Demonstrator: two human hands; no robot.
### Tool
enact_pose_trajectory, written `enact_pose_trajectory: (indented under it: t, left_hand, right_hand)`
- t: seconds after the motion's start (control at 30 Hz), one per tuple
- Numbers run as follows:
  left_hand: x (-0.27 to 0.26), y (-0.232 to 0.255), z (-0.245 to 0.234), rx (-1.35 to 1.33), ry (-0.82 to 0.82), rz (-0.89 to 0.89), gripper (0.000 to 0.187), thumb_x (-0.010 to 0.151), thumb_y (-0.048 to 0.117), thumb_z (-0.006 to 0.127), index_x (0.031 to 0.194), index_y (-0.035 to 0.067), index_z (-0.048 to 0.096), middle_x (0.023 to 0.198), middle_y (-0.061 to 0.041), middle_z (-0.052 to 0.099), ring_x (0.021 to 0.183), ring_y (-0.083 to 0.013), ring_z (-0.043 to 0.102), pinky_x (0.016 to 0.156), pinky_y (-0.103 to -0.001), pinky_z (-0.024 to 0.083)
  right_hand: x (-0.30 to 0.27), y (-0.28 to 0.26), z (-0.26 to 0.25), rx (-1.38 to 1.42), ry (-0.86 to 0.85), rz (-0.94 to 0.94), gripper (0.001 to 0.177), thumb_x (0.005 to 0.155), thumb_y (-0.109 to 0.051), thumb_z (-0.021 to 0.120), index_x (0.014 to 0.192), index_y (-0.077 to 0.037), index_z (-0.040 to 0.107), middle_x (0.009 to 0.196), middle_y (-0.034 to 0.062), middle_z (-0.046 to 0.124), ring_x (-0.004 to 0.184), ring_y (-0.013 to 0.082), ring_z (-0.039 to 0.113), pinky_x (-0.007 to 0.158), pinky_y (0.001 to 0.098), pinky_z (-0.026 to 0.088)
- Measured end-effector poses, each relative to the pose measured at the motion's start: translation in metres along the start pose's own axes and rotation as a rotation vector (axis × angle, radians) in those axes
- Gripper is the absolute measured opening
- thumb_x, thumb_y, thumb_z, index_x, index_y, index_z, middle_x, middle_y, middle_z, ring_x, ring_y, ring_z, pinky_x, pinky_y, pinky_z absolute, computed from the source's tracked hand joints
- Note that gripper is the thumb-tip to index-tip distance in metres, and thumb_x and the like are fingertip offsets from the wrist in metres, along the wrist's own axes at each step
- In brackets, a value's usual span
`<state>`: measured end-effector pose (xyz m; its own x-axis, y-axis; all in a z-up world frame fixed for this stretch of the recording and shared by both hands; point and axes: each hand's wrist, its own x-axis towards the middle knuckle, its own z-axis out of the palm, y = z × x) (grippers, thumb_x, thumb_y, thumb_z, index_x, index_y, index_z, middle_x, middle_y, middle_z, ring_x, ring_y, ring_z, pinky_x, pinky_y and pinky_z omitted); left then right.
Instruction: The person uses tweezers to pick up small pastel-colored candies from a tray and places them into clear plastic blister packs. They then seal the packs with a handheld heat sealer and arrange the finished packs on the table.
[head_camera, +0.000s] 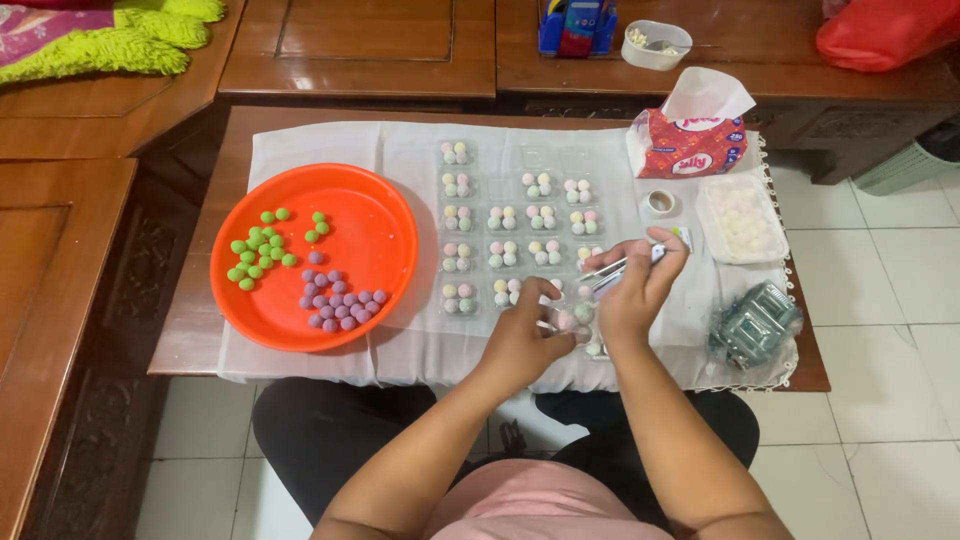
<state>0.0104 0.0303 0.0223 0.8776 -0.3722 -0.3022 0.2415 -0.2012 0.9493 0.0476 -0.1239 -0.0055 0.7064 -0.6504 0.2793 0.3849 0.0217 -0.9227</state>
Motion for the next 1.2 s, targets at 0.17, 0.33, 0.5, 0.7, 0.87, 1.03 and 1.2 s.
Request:
enact_pose_trajectory:
  t: [0.17, 0.33, 0.5, 0.7, 0.87, 1.03, 1.2]
  left_hand:
    - [-0.010, 0.027, 0.002, 0.234, -0.014, 0.082, 0.046, 0.085, 0.015, 0.072, 0.124, 0.017, 0.049, 0.105, -0.021, 0.073, 0.095, -0.0351, 0.076, 0.082, -0.043, 0.061]
    - [-0.010, 0.032, 0.011, 0.466, 0.056, 0.216, 0.034, 0.092, 0.018, 0.061, 0.124, 0.014, 0.051, 0.083, -0.022, 0.070, 0.084, -0.0444, 0.073, 0.072, -0.053, 0.059]
    - [-0.012, 0.030, 0.007, 0.507, 0.044, 0.195, 0.043, 0.089, 0.021, 0.064, 0.128, 0.016, 0.048, 0.093, -0.023, 0.072, 0.094, -0.0458, 0.072, 0.081, -0.056, 0.057]
    - [0.034, -0.043, 0.001, -0.202, 0.023, -0.072, 0.059, 0.076, 0.017, 0.077, 0.130, 0.015, 0.054, 0.096, -0.007, 0.066, 0.092, -0.0272, 0.072, 0.085, -0.045, 0.061]
    - [0.043, -0.070, 0.014, -1.034, 0.136, -0.214, 0.038, 0.084, 0.001, 0.075, 0.107, 0.018, 0.050, 0.096, 0.000, 0.058, 0.095, -0.0222, 0.071, 0.087, -0.045, 0.063]
    - [0.023, -0.034, 0.032, -0.819, 0.210, 0.087, 0.073, 0.089, -0.004, 0.071, 0.154, 0.015, 0.044, 0.120, -0.020, 0.059, 0.113, -0.0320, 0.068, 0.090, -0.041, 0.060]
    - [0.020, -0.033, 0.038, -0.459, 0.277, 0.373, 0.059, 0.091, 0.000, 0.070, 0.148, 0.013, 0.057, 0.120, -0.020, 0.069, 0.115, -0.0273, 0.064, 0.098, -0.042, 0.057]
  right_hand:
    - [-0.009, 0.006, -0.002, -0.099, -0.189, -0.407, 0.020, 0.111, -0.016, 0.039, 0.117, 0.003, 0.041, 0.065, 0.0097, 0.058, 0.048, 0.0226, 0.064, 0.060, 0.0314, 0.058]
    - [-0.005, -0.004, 0.009, -0.085, -0.190, -0.529, 0.023, 0.110, -0.020, 0.039, 0.100, 0.000, 0.045, 0.050, 0.0054, 0.049, 0.036, 0.0170, 0.050, 0.042, 0.0253, 0.046]
    - [0.000, 0.004, 0.010, -0.120, -0.225, -0.415, 0.026, 0.112, -0.022, 0.037, 0.099, -0.002, 0.047, 0.048, 0.0046, 0.046, 0.036, 0.0170, 0.048, 0.042, 0.0261, 0.044]
    - [0.034, 0.026, -0.017, 0.082, 0.070, 0.361, 0.014, 0.106, -0.021, 0.046, 0.118, -0.016, 0.041, 0.072, 0.0038, 0.055, 0.053, 0.0196, 0.066, 0.050, 0.0291, 0.061]
    - [0.039, 0.027, -0.022, 0.144, 0.173, 0.534, 0.029, 0.103, -0.018, 0.049, 0.129, -0.013, 0.038, 0.079, 0.0073, 0.062, 0.060, 0.0253, 0.074, 0.055, 0.0399, 0.065]
    - [0.009, -0.007, 0.016, 0.021, 0.133, 0.168, 0.020, 0.108, -0.021, 0.039, 0.127, -0.015, 0.036, 0.081, 0.0090, 0.058, 0.066, 0.0218, 0.071, 0.056, 0.0325, 0.066]
    - [0.005, 0.001, 0.020, -0.028, 0.105, -0.085, 0.014, 0.110, -0.022, 0.039, 0.120, -0.013, 0.037, 0.071, 0.0095, 0.054, 0.055, 0.0253, 0.069, 0.052, 0.0301, 0.062]
